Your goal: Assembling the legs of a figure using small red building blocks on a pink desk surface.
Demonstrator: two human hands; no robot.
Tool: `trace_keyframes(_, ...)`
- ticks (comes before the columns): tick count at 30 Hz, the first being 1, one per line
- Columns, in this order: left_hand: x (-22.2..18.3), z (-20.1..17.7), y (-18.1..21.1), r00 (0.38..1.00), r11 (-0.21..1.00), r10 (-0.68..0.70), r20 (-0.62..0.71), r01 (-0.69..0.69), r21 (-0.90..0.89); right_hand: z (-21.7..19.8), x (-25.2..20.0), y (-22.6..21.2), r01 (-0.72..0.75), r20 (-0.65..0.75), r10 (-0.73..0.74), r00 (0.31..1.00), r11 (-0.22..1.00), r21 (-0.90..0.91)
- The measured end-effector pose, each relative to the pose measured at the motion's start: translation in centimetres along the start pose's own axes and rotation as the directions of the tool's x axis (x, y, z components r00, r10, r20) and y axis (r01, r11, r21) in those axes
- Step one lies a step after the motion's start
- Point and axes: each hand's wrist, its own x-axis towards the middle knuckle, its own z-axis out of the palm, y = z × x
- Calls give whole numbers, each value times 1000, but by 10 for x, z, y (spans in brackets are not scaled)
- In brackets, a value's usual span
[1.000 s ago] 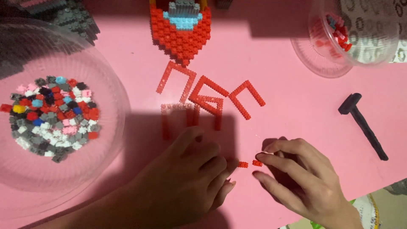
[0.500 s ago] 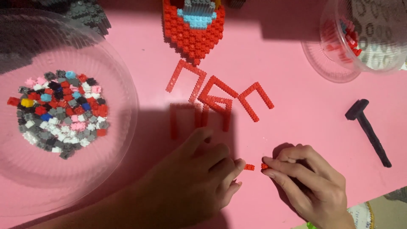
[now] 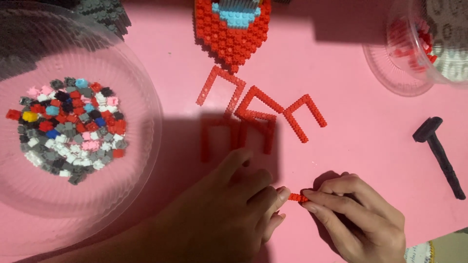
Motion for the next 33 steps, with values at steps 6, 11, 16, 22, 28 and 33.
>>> trace_keyframes(6, -1, -1, -1, 998, 1000, 7, 58, -6, -4, 3, -1, -1, 78, -24, -81, 996, 992, -98)
trace_keyframes(11, -1, 0, 0, 999, 999, 7, 54, -8, 33, 2, 1, 0, 37, 5, -37, 999, 999, -31)
trace_keyframes(16, 0, -1, 0, 997, 998, 6, 78, -10, 54, 2, 2, 5, 246, 36, -243, 969, 953, -179)
trace_keyframes(22, 1, -1, 1, 997, 995, 2, 82, -10, 98, 0, 4, -2, 263, 76, -252, 965, 929, -260)
trace_keyframes(28, 2, -1, 2, 996, 993, 5, 93, -16, 118, -1, 1, -12, 151, 55, -140, 989, 918, -367)
trace_keyframes(33, 4, -4, 4, 986, 979, 38, 165, -70, 192, -12, 17, -30, 248, 139, -208, 968, 863, -440)
